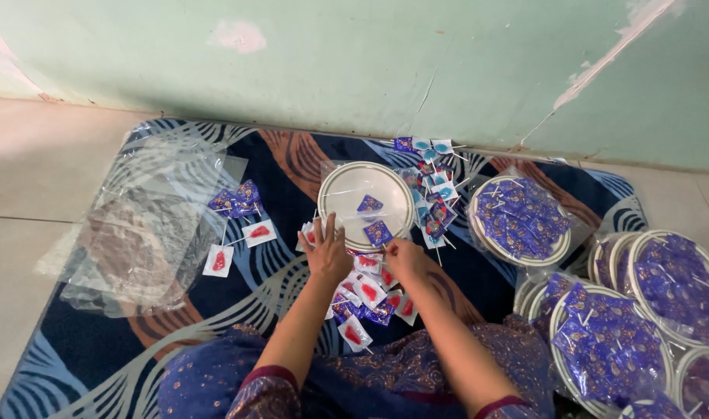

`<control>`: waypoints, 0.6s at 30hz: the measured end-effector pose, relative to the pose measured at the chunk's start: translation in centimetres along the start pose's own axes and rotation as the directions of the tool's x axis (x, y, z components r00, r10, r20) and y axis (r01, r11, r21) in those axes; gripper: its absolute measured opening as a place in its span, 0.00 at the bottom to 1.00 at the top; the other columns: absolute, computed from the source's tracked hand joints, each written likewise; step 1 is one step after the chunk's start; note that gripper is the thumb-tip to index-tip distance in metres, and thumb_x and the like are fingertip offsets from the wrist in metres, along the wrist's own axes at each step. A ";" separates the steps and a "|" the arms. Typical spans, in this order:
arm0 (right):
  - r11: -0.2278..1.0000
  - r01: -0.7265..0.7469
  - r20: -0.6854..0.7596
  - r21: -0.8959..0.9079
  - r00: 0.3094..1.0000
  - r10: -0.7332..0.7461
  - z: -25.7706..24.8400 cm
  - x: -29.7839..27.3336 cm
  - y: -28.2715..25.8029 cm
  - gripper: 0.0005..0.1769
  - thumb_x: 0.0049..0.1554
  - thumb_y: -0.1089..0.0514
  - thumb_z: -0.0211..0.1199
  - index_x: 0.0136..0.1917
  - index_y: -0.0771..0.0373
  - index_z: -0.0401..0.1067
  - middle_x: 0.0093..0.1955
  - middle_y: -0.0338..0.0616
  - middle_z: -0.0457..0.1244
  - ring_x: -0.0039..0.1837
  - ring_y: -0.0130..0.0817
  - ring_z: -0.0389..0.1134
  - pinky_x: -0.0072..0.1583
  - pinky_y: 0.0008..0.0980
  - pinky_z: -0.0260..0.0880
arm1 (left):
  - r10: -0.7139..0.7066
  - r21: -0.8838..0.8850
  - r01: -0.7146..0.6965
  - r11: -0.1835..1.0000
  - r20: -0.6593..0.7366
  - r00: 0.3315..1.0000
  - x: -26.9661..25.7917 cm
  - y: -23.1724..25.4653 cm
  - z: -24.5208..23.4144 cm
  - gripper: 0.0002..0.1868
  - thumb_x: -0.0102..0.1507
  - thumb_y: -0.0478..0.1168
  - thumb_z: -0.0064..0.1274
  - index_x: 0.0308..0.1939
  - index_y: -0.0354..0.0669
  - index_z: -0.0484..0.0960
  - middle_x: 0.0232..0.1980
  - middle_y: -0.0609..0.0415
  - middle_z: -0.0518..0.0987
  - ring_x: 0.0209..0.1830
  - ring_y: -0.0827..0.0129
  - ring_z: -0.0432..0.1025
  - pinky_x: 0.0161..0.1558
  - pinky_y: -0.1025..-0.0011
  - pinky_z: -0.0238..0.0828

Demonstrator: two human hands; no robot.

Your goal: The person places small rectangular packets onto a white plate and then slides the plate into a clear plastic bag.

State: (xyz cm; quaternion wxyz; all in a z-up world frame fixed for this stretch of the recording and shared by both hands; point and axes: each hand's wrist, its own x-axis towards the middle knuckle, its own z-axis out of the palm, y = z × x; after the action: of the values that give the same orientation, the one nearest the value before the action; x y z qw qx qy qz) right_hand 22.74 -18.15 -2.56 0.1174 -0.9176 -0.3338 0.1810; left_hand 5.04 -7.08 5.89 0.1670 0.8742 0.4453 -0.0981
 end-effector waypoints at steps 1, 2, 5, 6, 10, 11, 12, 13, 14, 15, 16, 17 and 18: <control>1.000 0.000 0.001 0.000 1.000 0.000 0.4 0.6 -0.6 0.03 0.50 0.43 0.65 0.40 0.33 0.77 0.37 0.13 0.71 0.46 0.30 0.75 0.46 0.34 0.76 | -0.001 0.000 0.001 1.000 0.001 1.000 1.1 -0.4 0.7 0.36 0.61 0.42 0.45 0.76 0.56 0.63 0.85 0.60 0.38 0.83 0.53 0.26 0.73 0.30 0.21; 0.999 0.022 0.003 -0.032 1.000 -0.022 0.7 1.1 -1.1 0.05 0.52 0.43 0.65 0.43 0.35 0.78 0.40 0.21 0.72 0.49 0.34 0.75 0.47 0.36 0.76 | 0.000 -0.029 0.000 1.000 -0.006 1.000 2.3 -0.8 1.3 0.36 0.62 0.42 0.47 0.76 0.56 0.63 0.84 0.63 0.41 0.83 0.55 0.30 0.74 0.31 0.24; 0.996 0.090 0.033 -0.028 0.995 -0.089 0.8 2.3 -3.1 0.09 0.56 0.50 0.62 0.49 0.45 0.79 0.46 0.39 0.72 0.55 0.45 0.74 0.53 0.43 0.76 | 0.013 -0.091 -0.019 0.996 -0.058 0.998 3.9 -1.6 2.3 0.35 0.62 0.41 0.46 0.75 0.55 0.64 0.81 0.66 0.44 0.78 0.59 0.40 0.73 0.38 0.38; 0.991 0.134 0.052 0.005 0.990 -0.134 0.6 2.6 -3.7 0.11 0.58 0.56 0.59 0.52 0.54 0.79 0.50 0.48 0.72 0.58 0.52 0.73 0.58 0.50 0.75 | 0.028 -0.126 -0.042 0.991 -0.109 0.994 4.2 -1.8 2.5 0.33 0.62 0.39 0.45 0.74 0.53 0.65 0.80 0.66 0.45 0.74 0.60 0.45 0.72 0.44 0.50; 0.972 0.228 0.060 0.059 0.971 -0.232 -2.0 1.3 -5.5 0.16 0.61 0.58 0.55 0.58 0.61 0.79 0.56 0.59 0.70 0.60 0.61 0.71 0.61 0.57 0.72 | 0.042 -0.148 -0.068 0.987 -0.173 0.984 2.7 -2.1 1.3 0.30 0.63 0.40 0.47 0.72 0.53 0.69 0.80 0.61 0.46 0.75 0.58 0.48 0.69 0.46 0.58; 0.945 0.324 0.003 0.043 0.946 -0.325 -2.9 1.2 -5.8 0.16 0.60 0.61 0.55 0.58 0.62 0.78 0.54 0.58 0.70 0.59 0.60 0.71 0.60 0.56 0.73 | 0.054 -0.189 -0.091 0.978 -0.190 0.980 2.3 -2.4 0.7 0.29 0.63 0.42 0.49 0.69 0.54 0.72 0.80 0.59 0.47 0.76 0.56 0.50 0.68 0.45 0.60; 0.909 0.416 -0.052 0.021 0.909 -0.414 -3.8 0.9 -6.1 0.16 0.60 0.63 0.54 0.58 0.62 0.78 0.51 0.57 0.70 0.58 0.58 0.72 0.60 0.54 0.74 | 0.065 -0.229 -0.113 0.967 -0.207 0.976 1.7 -2.6 0.1 0.27 0.62 0.43 0.51 0.67 0.55 0.75 0.80 0.56 0.47 0.76 0.55 0.52 0.67 0.44 0.63; 0.909 0.417 -0.051 0.021 0.908 -0.416 -3.6 1.2 -5.1 0.16 0.60 0.63 0.54 0.58 0.62 0.78 0.51 0.57 0.70 0.58 0.58 0.72 0.60 0.54 0.74 | 0.063 -0.230 -0.111 0.967 -0.206 0.976 1.9 -3.4 0.7 0.27 0.62 0.43 0.51 0.67 0.55 0.75 0.80 0.56 0.47 0.76 0.55 0.52 0.67 0.44 0.63; 0.894 0.445 -0.104 0.059 0.893 -0.437 -3.4 1.5 -4.0 0.15 0.58 0.63 0.58 0.56 0.60 0.79 0.50 0.53 0.71 0.57 0.55 0.72 0.59 0.50 0.74 | 0.028 -0.257 -0.087 0.963 -0.225 0.974 1.9 -4.2 1.4 0.24 0.60 0.44 0.54 0.62 0.55 0.78 0.78 0.57 0.50 0.75 0.54 0.53 0.64 0.44 0.67; 0.880 0.466 -0.155 0.097 0.880 -0.449 -3.1 1.5 -2.7 0.13 0.57 0.63 0.61 0.54 0.58 0.80 0.48 0.49 0.72 0.56 0.51 0.73 0.58 0.47 0.75 | -0.001 -0.282 -0.067 0.957 -0.236 0.972 1.8 -4.8 2.2 0.22 0.59 0.44 0.57 0.58 0.56 0.81 0.75 0.58 0.52 0.74 0.53 0.54 0.61 0.45 0.70; 0.882 0.460 -0.152 0.099 0.883 -0.443 -3.9 1.8 -1.5 0.13 0.57 0.63 0.61 0.54 0.58 0.80 0.48 0.49 0.72 0.56 0.51 0.73 0.58 0.47 0.75 | 0.001 -0.281 -0.068 0.957 -0.230 0.973 2.1 -5.8 3.4 0.22 0.59 0.44 0.57 0.58 0.56 0.81 0.75 0.58 0.52 0.74 0.53 0.54 0.61 0.45 0.70; 0.907 0.417 -0.090 0.062 0.907 -0.411 -4.7 1.8 -0.1 0.12 0.55 0.60 0.63 0.53 0.53 0.79 0.47 0.45 0.72 0.56 0.49 0.73 0.58 0.46 0.74 | -0.063 -0.197 0.045 0.979 -0.085 0.994 2.1 -6.7 4.8 0.33 0.53 0.53 0.63 0.62 0.57 0.76 0.71 0.57 0.56 0.70 0.52 0.58 0.54 0.41 0.73; 0.927 0.375 -0.030 0.022 0.927 -0.374 -5.5 1.8 1.3 0.10 0.54 0.56 0.66 0.51 0.49 0.79 0.46 0.42 0.73 0.56 0.48 0.73 0.57 0.45 0.74 | -0.141 -0.095 0.145 0.985 0.053 0.989 2.2 -7.5 6.2 0.45 0.48 0.62 0.69 0.66 0.57 0.71 0.67 0.56 0.61 0.65 0.50 0.62 0.47 0.37 0.75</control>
State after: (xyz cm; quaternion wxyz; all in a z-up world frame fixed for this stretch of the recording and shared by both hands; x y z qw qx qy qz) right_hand 27.03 -18.49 1.49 0.1666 -0.8374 -0.4989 0.1485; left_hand 0.08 -3.68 -2.04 0.2127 0.8282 0.5072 -0.1080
